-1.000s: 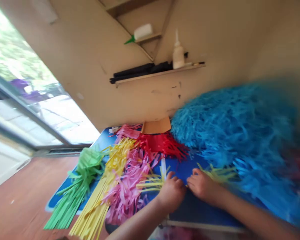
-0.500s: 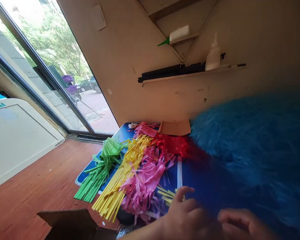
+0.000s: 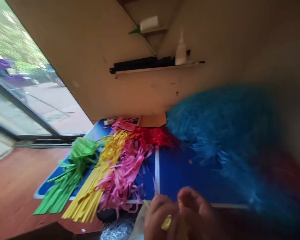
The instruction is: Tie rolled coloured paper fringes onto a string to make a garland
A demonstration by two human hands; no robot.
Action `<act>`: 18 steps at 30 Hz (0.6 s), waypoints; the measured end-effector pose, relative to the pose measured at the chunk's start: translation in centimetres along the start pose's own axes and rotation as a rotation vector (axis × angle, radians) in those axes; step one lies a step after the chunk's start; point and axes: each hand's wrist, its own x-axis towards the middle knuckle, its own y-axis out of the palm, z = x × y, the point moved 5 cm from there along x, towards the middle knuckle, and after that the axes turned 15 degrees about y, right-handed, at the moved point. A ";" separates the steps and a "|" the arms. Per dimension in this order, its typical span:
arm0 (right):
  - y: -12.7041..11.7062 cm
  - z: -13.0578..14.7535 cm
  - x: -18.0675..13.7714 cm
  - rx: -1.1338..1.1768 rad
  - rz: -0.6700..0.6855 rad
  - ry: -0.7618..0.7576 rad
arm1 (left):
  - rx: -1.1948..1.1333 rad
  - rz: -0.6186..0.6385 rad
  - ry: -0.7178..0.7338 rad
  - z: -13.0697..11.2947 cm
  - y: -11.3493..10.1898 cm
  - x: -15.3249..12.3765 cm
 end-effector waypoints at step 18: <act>-0.1 1.1 0.5 0.330 0.050 -0.308 | 0.104 0.089 0.051 0.8 1.0 0.7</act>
